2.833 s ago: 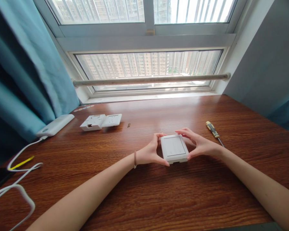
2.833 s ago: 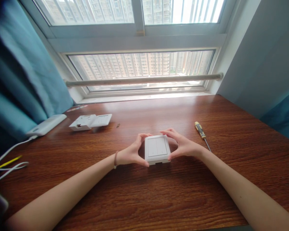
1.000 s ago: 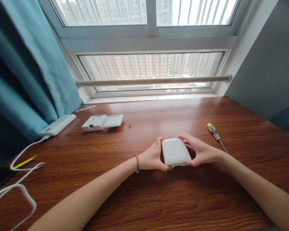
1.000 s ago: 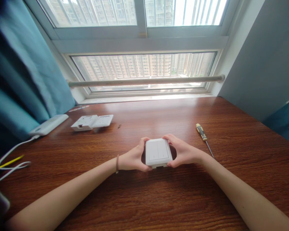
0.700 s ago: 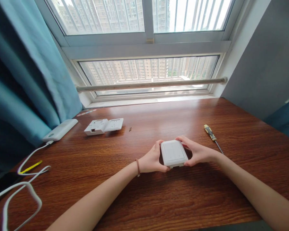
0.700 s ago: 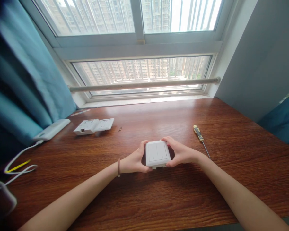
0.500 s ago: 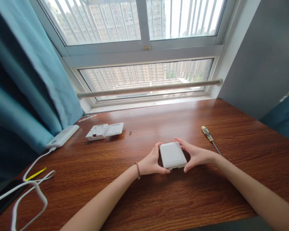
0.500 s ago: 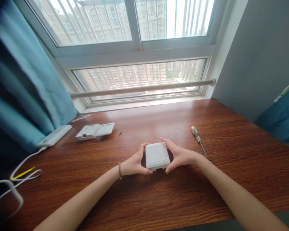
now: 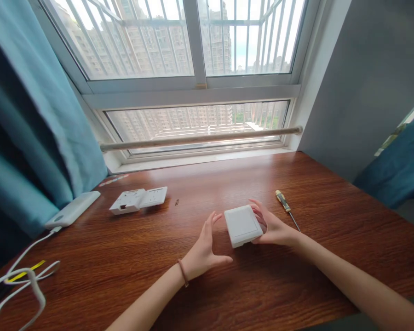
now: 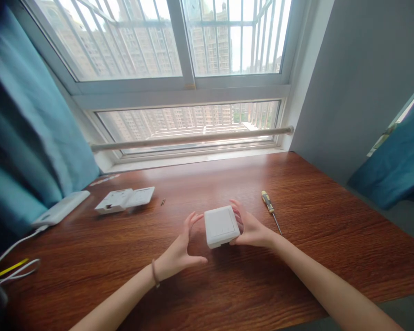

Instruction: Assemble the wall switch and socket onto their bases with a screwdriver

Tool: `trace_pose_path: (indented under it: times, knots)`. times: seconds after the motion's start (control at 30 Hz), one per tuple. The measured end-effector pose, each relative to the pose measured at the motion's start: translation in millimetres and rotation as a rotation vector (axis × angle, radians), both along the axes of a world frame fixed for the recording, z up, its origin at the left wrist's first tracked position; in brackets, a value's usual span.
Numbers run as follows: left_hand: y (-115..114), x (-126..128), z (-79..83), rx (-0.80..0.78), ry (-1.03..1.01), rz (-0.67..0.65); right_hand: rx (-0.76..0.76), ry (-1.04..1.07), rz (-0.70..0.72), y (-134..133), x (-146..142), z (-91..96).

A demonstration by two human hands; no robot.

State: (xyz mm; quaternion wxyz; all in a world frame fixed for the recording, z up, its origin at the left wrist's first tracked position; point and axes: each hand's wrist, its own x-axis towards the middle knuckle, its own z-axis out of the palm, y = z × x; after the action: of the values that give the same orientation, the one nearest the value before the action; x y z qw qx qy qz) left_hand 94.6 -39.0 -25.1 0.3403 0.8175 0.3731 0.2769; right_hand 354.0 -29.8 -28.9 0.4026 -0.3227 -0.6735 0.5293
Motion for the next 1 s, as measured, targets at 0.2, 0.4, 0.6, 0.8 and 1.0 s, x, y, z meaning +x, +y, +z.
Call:
trace_pose_path:
  times: [0.2, 0.4, 0.6, 0.8, 1.0]
  knots:
    - [-30, -25, 9.4, 0.221, 0.240, 0.095, 0.059, -0.138, -0.210, 29, 105, 51.4]
    - [-57, -51, 5.7, 0.325, 0.317, 0.275, -0.028, -0.367, -0.402, 63, 211, 57.0]
    - [-73, -73, -0.6, 0.361, 0.302, 0.416, -0.122, -0.318, -0.436, 78, 245, 26.3]
    - [-78, -93, -9.3, 0.342, 0.309, 0.500, -0.161, -0.281, -0.435, 83, 241, 12.4]
    - [-76, -96, -7.4, 0.389, 0.356, 0.485, -0.159, -0.407, -0.502, 80, 231, 26.4]
